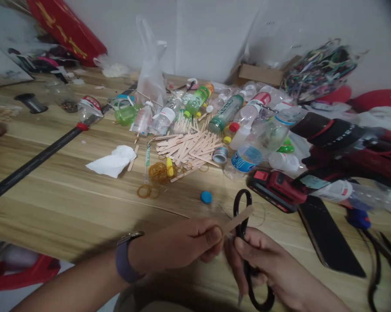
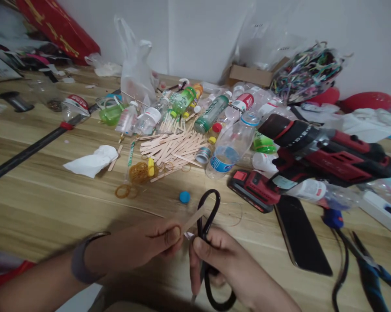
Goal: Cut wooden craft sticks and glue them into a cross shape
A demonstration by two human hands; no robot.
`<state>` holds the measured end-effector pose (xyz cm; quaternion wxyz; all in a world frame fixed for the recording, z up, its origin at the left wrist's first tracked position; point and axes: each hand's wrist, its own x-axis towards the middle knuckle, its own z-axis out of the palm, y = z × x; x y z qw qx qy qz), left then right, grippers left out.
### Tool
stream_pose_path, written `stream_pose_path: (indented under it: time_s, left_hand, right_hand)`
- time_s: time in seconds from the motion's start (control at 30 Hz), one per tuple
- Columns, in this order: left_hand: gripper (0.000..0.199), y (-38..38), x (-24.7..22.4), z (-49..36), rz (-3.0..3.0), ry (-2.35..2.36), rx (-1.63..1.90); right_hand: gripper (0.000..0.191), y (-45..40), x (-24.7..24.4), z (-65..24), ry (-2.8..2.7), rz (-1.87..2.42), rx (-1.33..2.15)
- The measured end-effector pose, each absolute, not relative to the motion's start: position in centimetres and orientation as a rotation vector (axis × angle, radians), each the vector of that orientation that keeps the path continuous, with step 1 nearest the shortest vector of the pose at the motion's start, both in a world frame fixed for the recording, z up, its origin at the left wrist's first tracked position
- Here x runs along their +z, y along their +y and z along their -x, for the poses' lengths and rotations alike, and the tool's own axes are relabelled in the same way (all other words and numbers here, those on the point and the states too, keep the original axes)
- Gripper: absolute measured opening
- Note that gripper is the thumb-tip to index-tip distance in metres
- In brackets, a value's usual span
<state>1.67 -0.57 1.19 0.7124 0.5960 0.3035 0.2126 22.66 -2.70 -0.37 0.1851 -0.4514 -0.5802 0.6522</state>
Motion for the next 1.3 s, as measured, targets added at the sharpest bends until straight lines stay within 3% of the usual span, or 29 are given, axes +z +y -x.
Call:
stream_pose_path:
  time_s: [0.13, 0.2, 0.4, 0.47, 0.6, 0.67, 0.73, 0.83, 0.87, 0.93, 1.03, 1.1, 1.17, 1.27, 1.3]
  left_hand:
    - [0.043, -1.0, 0.5, -2.1, -1.269, 0.710, 0.487]
    - [0.042, -1.2, 0.3, -2.2, -1.250, 0.700, 0.475]
    - [0.042, -0.7, 1.0, -1.4, -1.314, 0.657, 0.426]
    - [0.042, -0.6, 0.9, -1.3, -1.323, 0.650, 0.432]
    - [0.041, -0.8, 0.2, -1.6, -1.284, 0.681, 0.478]
    - [0.040, -0.9, 0.2, -1.6, -1.279, 0.678, 0.481]
    - [0.039, -0.8, 0.6, -1.4, -1.306, 0.668, 0.473]
    - [0.039, -0.6, 1.2, -1.1, -1.355, 0.638, 0.443]
    - [0.039, -0.5, 1.3, -1.1, -1.360, 0.634, 0.438]
    - [0.038, -0.5, 1.1, -1.2, -1.351, 0.644, 0.448]
    - [0.039, -0.6, 0.6, -1.5, -1.314, 0.660, 0.466]
    - [0.041, -0.7, 0.4, -1.5, -1.303, 0.662, 0.465]
    - [0.042, -0.7, 0.6, -1.4, -1.314, 0.666, 0.460]
    - [0.039, -0.6, 1.3, -1.2, -1.336, 0.649, 0.445]
    - [0.039, -0.6, 1.5, -1.2, -1.330, 0.649, 0.453]
  right_hand:
    - [0.026, -3.1, -1.6, -22.6, -1.957, 1.204, 0.797]
    - [0.018, -3.2, -1.7, -22.7, -1.973, 1.181, 0.633]
    - [0.051, -2.7, 0.1, -22.4, -1.790, 1.214, 1.750]
    - [0.049, -2.6, 0.1, -22.5, -1.870, 1.205, 1.636]
    - [0.028, -2.7, -0.6, -22.9, -2.079, 1.233, 0.749]
    - [0.024, -2.6, -0.5, -22.8, -2.056, 1.203, 0.640]
    - [0.036, -2.5, -0.2, -22.6, -2.039, 1.214, 0.876]
    - [0.052, -2.4, 0.3, -22.4, -1.837, 1.225, 1.692]
    - [0.054, -2.4, 0.3, -22.4, -1.796, 1.207, 1.783]
    - [0.047, -2.5, -0.1, -22.6, -1.902, 1.226, 1.471]
    - [0.021, -2.7, -0.7, -23.1, -2.143, 1.184, 0.594]
    - [0.019, -2.7, -0.7, -23.3, -2.159, 1.158, 0.432]
    - [0.029, -2.5, -0.2, -23.2, -2.139, 1.186, 0.753]
    - [0.048, -2.4, 0.5, -22.9, -1.946, 1.207, 1.591]
    - [0.050, -2.4, 0.5, -22.8, -1.901, 1.219, 1.667]
